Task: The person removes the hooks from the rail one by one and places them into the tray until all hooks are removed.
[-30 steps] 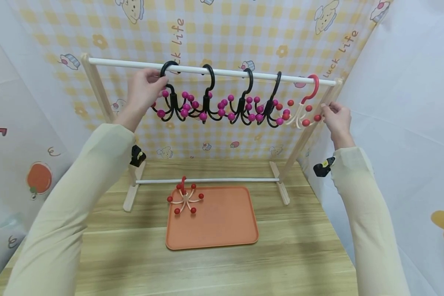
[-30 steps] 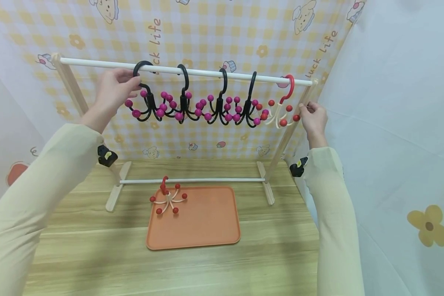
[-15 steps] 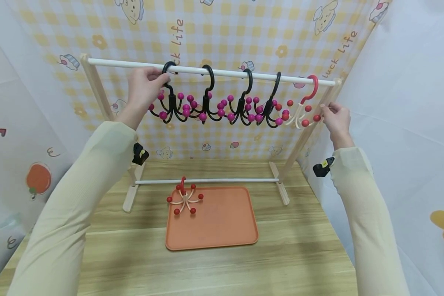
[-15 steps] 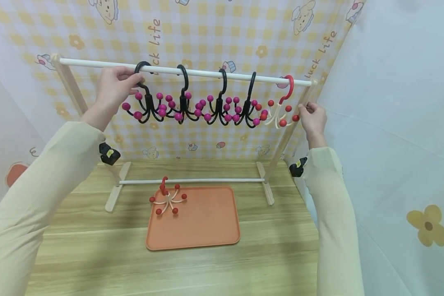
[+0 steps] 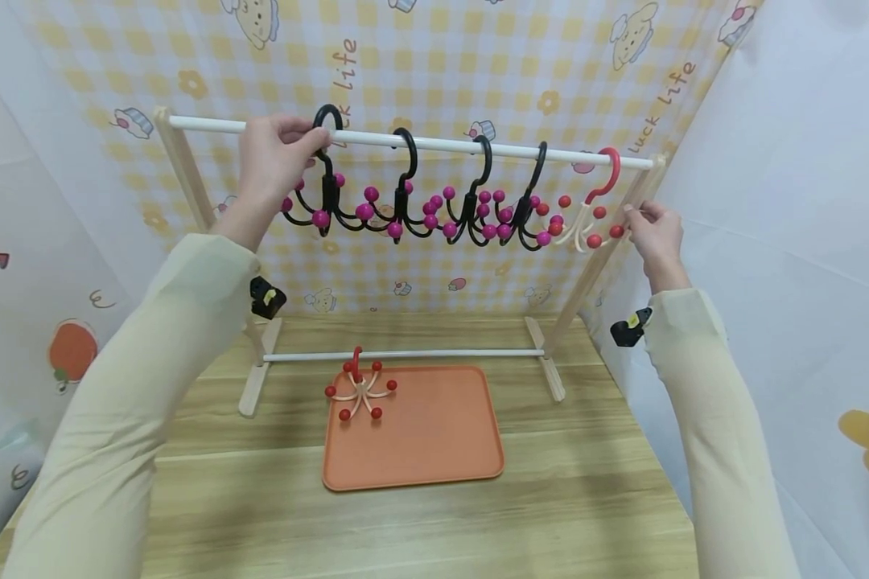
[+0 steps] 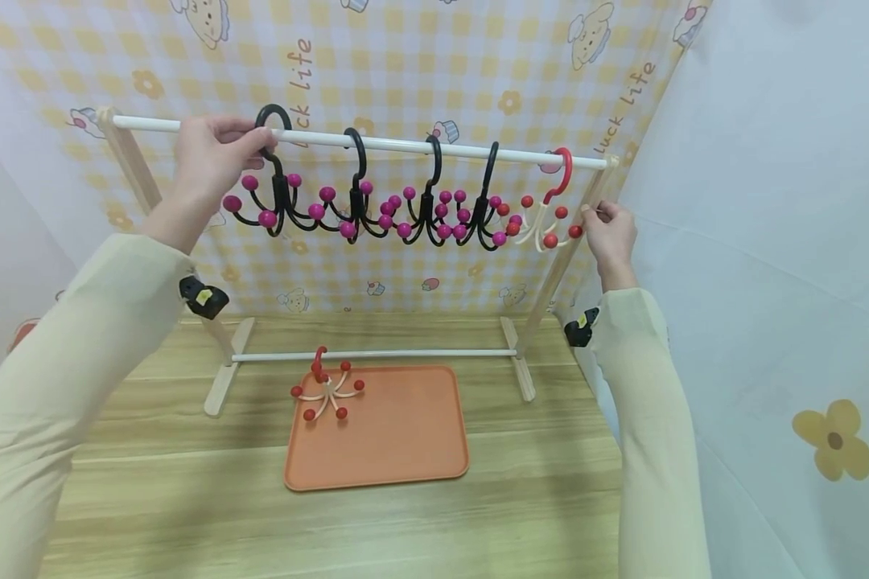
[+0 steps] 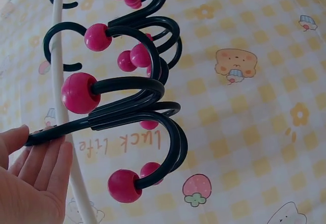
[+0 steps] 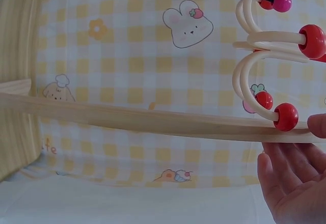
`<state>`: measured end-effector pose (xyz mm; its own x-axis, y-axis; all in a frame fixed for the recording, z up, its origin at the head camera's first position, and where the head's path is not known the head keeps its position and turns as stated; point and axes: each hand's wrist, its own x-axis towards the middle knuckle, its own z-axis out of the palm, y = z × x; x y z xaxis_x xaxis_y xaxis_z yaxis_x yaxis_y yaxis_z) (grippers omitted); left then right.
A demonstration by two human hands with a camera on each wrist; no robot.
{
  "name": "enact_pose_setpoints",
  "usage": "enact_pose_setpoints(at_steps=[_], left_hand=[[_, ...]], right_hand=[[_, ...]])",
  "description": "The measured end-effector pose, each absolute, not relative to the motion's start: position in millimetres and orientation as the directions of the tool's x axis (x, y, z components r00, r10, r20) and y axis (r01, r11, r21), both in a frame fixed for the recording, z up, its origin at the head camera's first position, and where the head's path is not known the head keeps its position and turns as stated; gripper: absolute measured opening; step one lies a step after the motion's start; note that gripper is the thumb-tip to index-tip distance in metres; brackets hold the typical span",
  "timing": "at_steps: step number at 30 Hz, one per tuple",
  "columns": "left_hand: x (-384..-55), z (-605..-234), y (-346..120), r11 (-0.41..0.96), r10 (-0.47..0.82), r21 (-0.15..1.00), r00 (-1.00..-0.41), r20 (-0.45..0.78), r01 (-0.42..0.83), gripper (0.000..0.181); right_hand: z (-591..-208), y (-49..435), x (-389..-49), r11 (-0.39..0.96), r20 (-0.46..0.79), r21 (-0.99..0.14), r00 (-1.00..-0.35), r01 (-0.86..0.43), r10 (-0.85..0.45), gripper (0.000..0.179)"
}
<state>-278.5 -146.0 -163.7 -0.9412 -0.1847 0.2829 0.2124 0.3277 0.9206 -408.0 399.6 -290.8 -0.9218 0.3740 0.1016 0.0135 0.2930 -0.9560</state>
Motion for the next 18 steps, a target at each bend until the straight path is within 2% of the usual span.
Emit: enact_pose_setpoints(at_steps=[3, 6, 10, 13, 17, 18], left_hand=[[-275.7, -160.1, -149.8, 0.263, -0.188, 0.939, -0.942, 0.277, 0.223, 0.037], [-272.0, -157.5, -153.6, 0.157, -0.184, 0.960, -0.948, 0.260, 0.232, 0.032], [-266.2, -156.1, -156.9, 0.081, -0.172, 0.973, -0.959, 0.226, 0.215, 0.020], [-261.6, -157.5, -158.2, 0.076, -0.161, 0.978, -0.966, 0.204, 0.194, 0.017], [-256.9, -163.9, -160.5, 0.116, -0.153, 0.977, -0.968, 0.197, 0.180, 0.025], [-256.4, -166.6, -161.5, 0.151, -0.151, 0.972, -0.968, 0.200, 0.177, 0.026]], right_hand=[[-280.2, 385.0, -391.1, 0.300, 0.117, -0.954, -0.927, -0.005, 0.357, 0.048], [-258.1, 356.0, -359.1, 0.344, 0.117, -0.939, -0.931, 0.010, 0.347, 0.048], [-241.6, 333.8, -335.1, 0.403, 0.102, -0.913, -0.926, 0.058, 0.364, 0.057], [-256.2, 355.9, -355.8, 0.338, 0.104, -0.941, -0.928, 0.024, 0.357, 0.057], [-281.9, 390.2, -395.1, 0.267, 0.101, -0.964, -0.926, 0.000, 0.363, 0.056], [-285.7, 393.2, -401.4, 0.295, 0.100, -0.955, -0.919, 0.018, 0.380, 0.056]])
